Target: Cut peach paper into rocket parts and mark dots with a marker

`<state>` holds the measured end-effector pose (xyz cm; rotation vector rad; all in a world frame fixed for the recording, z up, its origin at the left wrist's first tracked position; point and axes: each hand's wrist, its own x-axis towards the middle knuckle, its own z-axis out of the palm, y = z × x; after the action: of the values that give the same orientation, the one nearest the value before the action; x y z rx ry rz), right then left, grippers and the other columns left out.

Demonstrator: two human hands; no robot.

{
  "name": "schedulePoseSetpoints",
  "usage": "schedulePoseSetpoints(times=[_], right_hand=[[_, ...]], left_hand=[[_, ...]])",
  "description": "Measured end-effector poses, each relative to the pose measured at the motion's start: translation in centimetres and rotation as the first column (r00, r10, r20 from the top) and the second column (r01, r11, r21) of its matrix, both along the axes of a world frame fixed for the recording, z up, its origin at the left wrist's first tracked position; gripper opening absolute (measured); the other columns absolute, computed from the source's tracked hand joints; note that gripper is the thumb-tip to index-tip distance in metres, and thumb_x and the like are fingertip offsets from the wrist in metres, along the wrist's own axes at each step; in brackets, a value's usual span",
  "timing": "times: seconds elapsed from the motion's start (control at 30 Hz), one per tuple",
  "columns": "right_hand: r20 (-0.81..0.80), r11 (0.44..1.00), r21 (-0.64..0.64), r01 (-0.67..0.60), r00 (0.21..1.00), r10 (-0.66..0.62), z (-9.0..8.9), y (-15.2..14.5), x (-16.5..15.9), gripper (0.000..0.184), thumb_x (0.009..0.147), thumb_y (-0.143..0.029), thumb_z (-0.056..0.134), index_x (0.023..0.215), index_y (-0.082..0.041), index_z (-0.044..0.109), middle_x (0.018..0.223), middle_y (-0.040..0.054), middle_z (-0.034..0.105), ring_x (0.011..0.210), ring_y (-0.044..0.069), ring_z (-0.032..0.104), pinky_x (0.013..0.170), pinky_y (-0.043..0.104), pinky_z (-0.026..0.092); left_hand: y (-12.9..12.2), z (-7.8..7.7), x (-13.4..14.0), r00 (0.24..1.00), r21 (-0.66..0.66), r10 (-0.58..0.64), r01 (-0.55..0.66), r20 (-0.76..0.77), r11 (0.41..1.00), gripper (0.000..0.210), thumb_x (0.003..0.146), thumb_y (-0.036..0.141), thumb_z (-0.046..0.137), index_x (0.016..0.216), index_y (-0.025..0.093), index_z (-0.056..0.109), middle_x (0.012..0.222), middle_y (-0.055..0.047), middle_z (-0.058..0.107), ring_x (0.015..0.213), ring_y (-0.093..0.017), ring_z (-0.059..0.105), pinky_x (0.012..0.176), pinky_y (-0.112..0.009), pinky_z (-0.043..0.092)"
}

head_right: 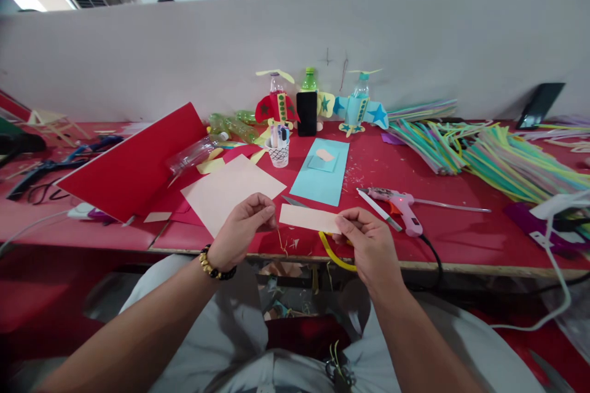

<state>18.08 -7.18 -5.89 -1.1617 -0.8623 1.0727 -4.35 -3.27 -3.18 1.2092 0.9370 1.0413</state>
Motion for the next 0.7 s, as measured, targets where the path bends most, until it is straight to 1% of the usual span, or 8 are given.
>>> schedulePoseSetpoints(times=[0.1,0.17,0.23,0.33,0.4,0.47,0.57,0.7], right_hand=[[-0.002,1.0,0.004,0.014,1.0,-0.014,-0.1,-0.1,0.1,0.018,0.07,-0.031,0.079,0.077,-0.019,0.067,0.059,-0.0036,0.062,0.051,0.008,0.057,0.052,0.017,0.049],[0.006,1.0,0.003,0.011,1.0,-0.011,-0.3,-0.2,0.0,0.018,0.071,-0.031,0.079,0.078,-0.019,0.068,0.06,-0.0034,0.063,0.052,0.008,0.058,0.052,0.017,0.049],[0.017,1.0,0.001,-0.002,1.0,0.002,-0.4,-0.3,-0.2,0.018,0.071,-0.032,0.079,0.078,-0.019,0.068,0.059,-0.0034,0.063,0.051,0.007,0.057,0.051,0.015,0.048],[0.031,1.0,-0.006,-0.029,0.999,0.029,-0.6,-0.3,-0.5,0.018,0.072,-0.032,0.079,0.077,-0.019,0.068,0.057,-0.0031,0.063,0.051,0.007,0.057,0.05,0.014,0.046],[0.053,0.999,-0.009,-0.042,0.998,0.042,-0.6,-0.3,-0.6,0.017,0.073,-0.032,0.078,0.078,-0.019,0.069,0.058,-0.0026,0.064,0.052,0.008,0.058,0.051,0.015,0.046],[0.089,0.999,-0.007,-0.049,0.995,0.05,-0.7,-0.2,-0.6,0.016,0.074,-0.032,0.077,0.079,-0.019,0.069,0.06,-0.0023,0.065,0.054,0.008,0.058,0.052,0.016,0.046],[0.147,0.999,0.024,-0.04,0.989,0.036,-0.9,-0.1,-0.5,0.014,0.076,-0.032,0.075,0.079,-0.02,0.068,0.06,-0.0023,0.064,0.055,0.01,0.057,0.052,0.018,0.046],[0.266,0.996,0.087,0.011,0.963,-0.033,-1.0,0.1,0.3,0.012,0.081,-0.033,0.07,0.081,-0.021,0.066,0.062,-0.0021,0.063,0.058,0.012,0.058,0.057,0.023,0.048]], left_hand=[[0.0,-0.1,0.1,1.0,0.019,0.005,-0.005,0.007,1.0,0.026,0.088,0.042,0.057,0.084,0.017,0.052,0.071,0.001,0.058,0.065,-0.009,0.054,0.064,-0.021,0.048],[0.1,-0.4,0.1,0.999,0.007,-0.038,0.039,-0.006,0.999,0.028,0.086,0.045,0.059,0.09,0.017,0.054,0.073,0.002,0.057,0.065,-0.009,0.054,0.063,-0.021,0.048],[0.1,-0.9,0.1,0.996,-0.007,-0.08,0.08,-0.04,0.997,0.029,0.084,0.044,0.063,0.094,0.017,0.057,0.07,0.003,0.057,0.062,-0.008,0.054,0.061,-0.019,0.046],[0.2,-1.5,0.0,0.991,-0.021,-0.112,0.111,-0.079,0.994,0.027,0.081,0.041,0.068,0.082,0.015,0.059,0.066,0.001,0.061,0.061,-0.008,0.056,0.061,-0.019,0.044],[0.2,-1.7,-0.1,0.99,-0.031,-0.115,0.113,-0.083,0.993,0.027,0.079,0.038,0.07,0.073,0.014,0.058,0.065,0.0,0.064,0.062,-0.009,0.058,0.061,-0.019,0.044],[0.1,-1.7,-0.2,0.99,-0.036,-0.115,0.113,-0.077,0.993,0.026,0.08,0.036,0.069,0.071,0.015,0.057,0.064,0.0,0.064,0.061,-0.008,0.058,0.061,-0.019,0.044],[0.2,-1.6,-0.4,0.99,-0.031,-0.114,0.112,-0.081,0.993,0.024,0.082,0.034,0.068,0.072,0.015,0.058,0.064,0.0,0.066,0.059,-0.008,0.057,0.061,-0.019,0.044],[0.5,-1.7,-0.7,0.992,0.028,-0.043,0.047,-0.119,0.999,0.017,0.083,0.03,0.066,0.078,0.014,0.063,0.07,-0.002,0.069,0.066,-0.01,0.061,0.065,-0.02,0.047]])
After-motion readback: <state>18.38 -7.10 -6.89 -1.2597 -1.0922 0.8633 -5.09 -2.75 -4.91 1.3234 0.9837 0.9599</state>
